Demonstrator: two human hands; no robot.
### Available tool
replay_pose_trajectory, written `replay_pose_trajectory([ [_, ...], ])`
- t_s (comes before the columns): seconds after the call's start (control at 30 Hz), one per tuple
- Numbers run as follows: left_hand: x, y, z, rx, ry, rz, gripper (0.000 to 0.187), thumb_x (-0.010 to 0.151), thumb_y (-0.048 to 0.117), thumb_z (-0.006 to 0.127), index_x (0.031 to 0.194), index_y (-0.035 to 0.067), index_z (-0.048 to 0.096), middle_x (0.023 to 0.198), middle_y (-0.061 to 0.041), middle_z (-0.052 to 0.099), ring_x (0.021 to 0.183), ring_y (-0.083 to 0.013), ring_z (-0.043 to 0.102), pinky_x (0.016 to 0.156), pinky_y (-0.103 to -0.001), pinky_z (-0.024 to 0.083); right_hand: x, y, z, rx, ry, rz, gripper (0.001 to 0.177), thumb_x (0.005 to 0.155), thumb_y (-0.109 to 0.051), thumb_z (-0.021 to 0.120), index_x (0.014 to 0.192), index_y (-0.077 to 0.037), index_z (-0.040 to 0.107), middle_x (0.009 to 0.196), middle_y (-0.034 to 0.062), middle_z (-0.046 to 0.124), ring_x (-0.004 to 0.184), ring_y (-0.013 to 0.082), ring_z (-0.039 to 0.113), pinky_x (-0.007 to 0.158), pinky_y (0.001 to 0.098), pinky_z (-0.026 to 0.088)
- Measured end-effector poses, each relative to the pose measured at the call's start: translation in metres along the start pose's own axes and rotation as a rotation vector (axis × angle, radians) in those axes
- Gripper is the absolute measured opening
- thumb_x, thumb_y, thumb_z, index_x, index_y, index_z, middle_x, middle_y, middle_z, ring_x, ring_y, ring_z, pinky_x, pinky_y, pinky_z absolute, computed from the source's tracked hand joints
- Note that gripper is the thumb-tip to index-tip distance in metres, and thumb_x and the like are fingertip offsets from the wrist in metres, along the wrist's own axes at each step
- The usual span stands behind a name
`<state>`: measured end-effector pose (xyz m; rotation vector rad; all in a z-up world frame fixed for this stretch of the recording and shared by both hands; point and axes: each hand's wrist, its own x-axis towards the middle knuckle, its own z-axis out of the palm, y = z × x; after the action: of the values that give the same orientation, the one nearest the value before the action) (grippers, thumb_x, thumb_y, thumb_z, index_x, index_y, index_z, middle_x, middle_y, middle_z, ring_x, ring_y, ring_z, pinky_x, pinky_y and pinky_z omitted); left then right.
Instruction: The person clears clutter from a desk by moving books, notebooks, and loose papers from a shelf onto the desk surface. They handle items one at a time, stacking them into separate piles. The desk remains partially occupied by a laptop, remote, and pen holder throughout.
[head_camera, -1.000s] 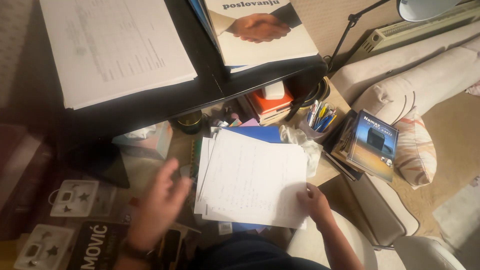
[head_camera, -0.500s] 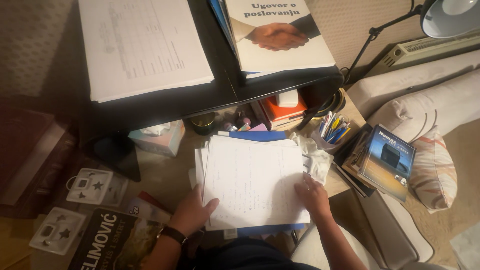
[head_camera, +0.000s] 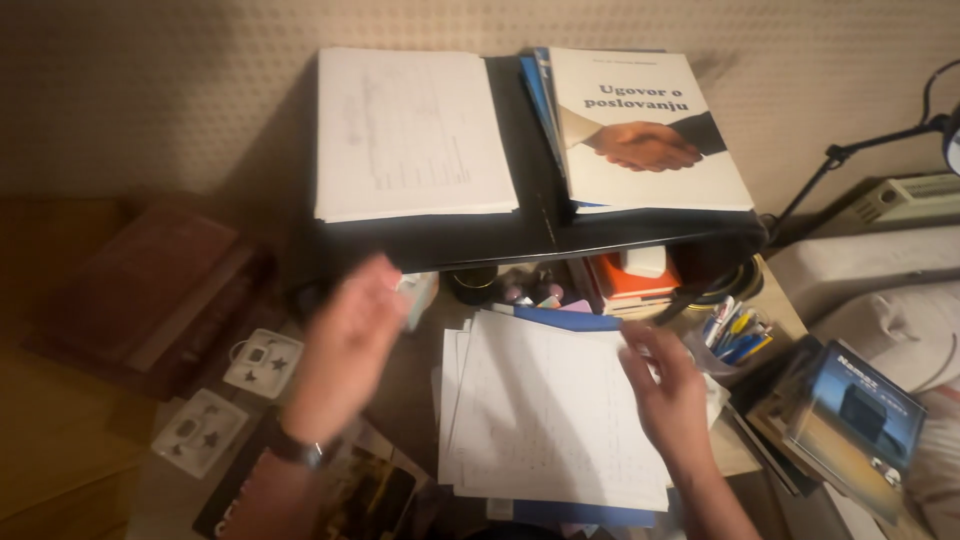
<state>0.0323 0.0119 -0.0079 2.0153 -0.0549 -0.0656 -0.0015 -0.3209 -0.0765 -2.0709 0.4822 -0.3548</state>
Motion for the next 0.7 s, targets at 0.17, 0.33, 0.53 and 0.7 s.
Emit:
replay_pose_trajectory([
  [0.17, 0.041, 0.04, -0.054, -0.101, 0.374, 0.059, 0.066, 0.107, 0.034, 0.055, 0.156, -0.004, 0.033, 0.153, -0.03, 0.044, 0.143, -0.0393, 0.044, 0.115, -0.053, 0.038, 0.028, -0.125, 0.04, 0.221, -0.268, -0.422, 0.049, 0.094, -0.008, 0.069, 0.141, 0.001, 0.058, 0.134, 0.0275, 0.063, 0.13, 0.0451, 0.057, 0.108, 0.0549, 0.047],
  [0.33, 0.106, 0.001, -0.063, 0.038, 0.329, -0.176, 0.085, 0.096, 0.063, 0.058, 0.159, 0.01, 0.035, 0.159, -0.014, 0.043, 0.149, -0.0276, 0.036, 0.12, -0.05, 0.03, 0.095, -0.137, 0.098, -0.151, -0.294, -0.536, 0.059, 0.093, -0.029, 0.071, 0.144, -0.005, 0.056, 0.135, 0.0213, 0.064, 0.13, 0.0396, 0.058, 0.11, 0.0518, 0.045],
  [0.53, 0.1, 0.016, -0.052, 0.116, 0.286, -0.168, 0.081, 0.098, 0.061, 0.055, 0.159, 0.012, 0.037, 0.159, -0.013, 0.044, 0.148, -0.0276, 0.038, 0.118, -0.051, 0.033, 0.092, -0.14, 0.109, -0.148, -0.28, -0.552, 0.055, 0.093, -0.025, 0.071, 0.14, 0.0, 0.059, 0.134, 0.0221, 0.063, 0.132, 0.0389, 0.058, 0.112, 0.0488, 0.045],
  [0.7, 0.086, 0.035, -0.05, 0.215, 0.195, -0.117, 0.084, 0.1, 0.053, 0.051, 0.162, 0.002, 0.025, 0.169, -0.02, 0.021, 0.153, -0.0372, 0.026, 0.124, -0.053, 0.025, 0.085, -0.13, 0.104, -0.133, -0.239, -0.584, 0.049, 0.092, -0.022, 0.071, 0.138, -0.004, 0.064, 0.135, 0.0187, 0.064, 0.134, 0.0384, 0.056, 0.113, 0.0478, 0.044],
])
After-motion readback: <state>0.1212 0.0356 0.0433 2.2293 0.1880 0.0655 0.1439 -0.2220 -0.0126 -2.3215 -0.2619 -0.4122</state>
